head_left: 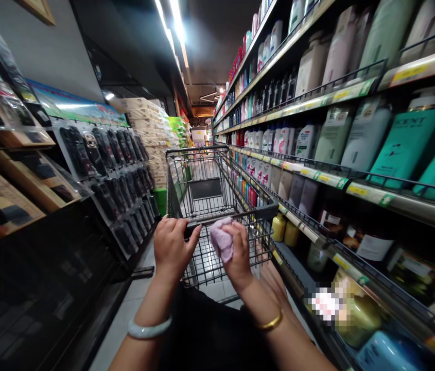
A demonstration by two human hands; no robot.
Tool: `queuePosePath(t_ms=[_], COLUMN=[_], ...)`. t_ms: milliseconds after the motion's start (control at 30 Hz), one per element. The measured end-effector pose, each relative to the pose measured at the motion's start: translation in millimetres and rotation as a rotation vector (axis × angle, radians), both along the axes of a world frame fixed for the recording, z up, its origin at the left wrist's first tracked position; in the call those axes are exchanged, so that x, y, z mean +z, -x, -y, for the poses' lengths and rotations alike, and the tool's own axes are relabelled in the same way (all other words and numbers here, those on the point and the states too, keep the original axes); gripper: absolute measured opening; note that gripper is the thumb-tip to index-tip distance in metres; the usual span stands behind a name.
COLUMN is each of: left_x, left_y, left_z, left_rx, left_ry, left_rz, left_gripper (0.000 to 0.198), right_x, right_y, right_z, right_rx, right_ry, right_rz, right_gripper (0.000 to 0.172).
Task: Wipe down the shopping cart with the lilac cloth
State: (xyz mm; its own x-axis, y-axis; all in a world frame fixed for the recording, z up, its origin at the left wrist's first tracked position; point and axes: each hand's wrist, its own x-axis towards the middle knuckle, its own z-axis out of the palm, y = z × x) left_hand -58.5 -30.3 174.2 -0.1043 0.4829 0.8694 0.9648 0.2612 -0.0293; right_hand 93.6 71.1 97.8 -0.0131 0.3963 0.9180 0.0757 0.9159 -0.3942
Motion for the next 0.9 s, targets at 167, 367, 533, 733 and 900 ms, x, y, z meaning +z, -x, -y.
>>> queuePosePath(t_ms=[167,367,533,733,900], left_x=[-0.5,-2.2,-3.0,-2.6,-3.1], left_y=[1,4,3,2,3], left_z=[1,1,3,2,1], left_rx=[-0.002,-0.002,-0.028,-0.035,-0.044], left_ry=[0.018,0.027,0.044,0.031,0.019], left_rz=[-0.007,0.005,0.020,0.029,0.028], left_gripper=[0.034,0.033,0.031,0.031,0.030], right_x=[-21.5,24.2,-1.8,-4.6,5.0], right_y=[12,9,21,17,20], right_z=[17,24,28,31,34], right_rx=[0.022,0.074,0.004,0.080,0.047], right_ry=[-0.102,-0.050,-0.173,-0.135,-0.158], right_rz=[0.149,0.073,0.157,0.237,0.294], right_gripper=[0.030,0.034,0.027,0.028,0.032])
